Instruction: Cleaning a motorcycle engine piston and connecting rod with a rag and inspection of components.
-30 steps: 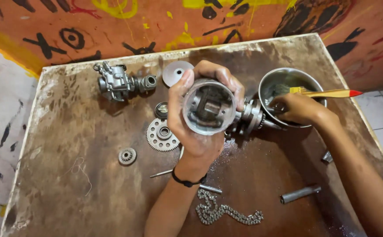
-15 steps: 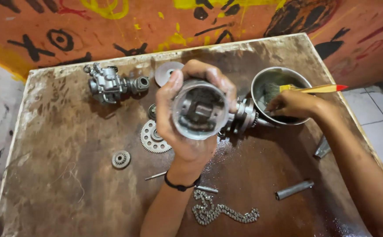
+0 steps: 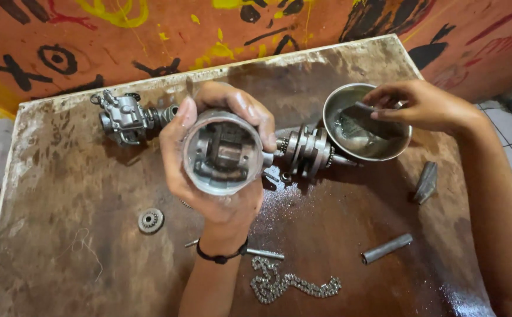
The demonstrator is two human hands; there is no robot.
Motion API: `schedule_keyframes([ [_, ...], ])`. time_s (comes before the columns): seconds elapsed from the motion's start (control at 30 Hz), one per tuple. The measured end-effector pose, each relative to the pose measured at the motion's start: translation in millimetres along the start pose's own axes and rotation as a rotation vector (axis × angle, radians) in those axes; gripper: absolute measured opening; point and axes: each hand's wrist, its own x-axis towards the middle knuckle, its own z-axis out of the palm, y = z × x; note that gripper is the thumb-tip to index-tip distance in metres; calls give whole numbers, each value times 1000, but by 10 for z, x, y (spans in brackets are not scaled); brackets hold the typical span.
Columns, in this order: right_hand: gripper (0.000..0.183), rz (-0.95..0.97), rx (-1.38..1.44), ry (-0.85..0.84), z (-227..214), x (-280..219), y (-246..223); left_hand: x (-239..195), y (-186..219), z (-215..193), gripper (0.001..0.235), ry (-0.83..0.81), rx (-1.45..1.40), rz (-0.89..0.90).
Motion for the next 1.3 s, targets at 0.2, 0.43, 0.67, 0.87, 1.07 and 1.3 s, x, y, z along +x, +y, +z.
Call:
schedule_keyframes([
  [0.2,43,23,63,114,-70,-44,50,25,-10,-8,50,-2,-31,-19],
  [0.43,33,66,244,205,146,-62,52,52,-49,-20,47,9,-79,0],
  [0.67,13,15,465,430,816,120,546,69,-45,-90,51,5,-182,-100],
  [0.87,26,-322,1165,718,619,-179,-173,91,-110,-80,50,60,-155,-116],
  [1.07,39,-480,639,874,548,-856,-1674,106,-193,-106,47,82,35,-140],
  [1.3,36,-568,-236,942,739,-1022,-2231,90,-182,-73,46,30,310,-182],
])
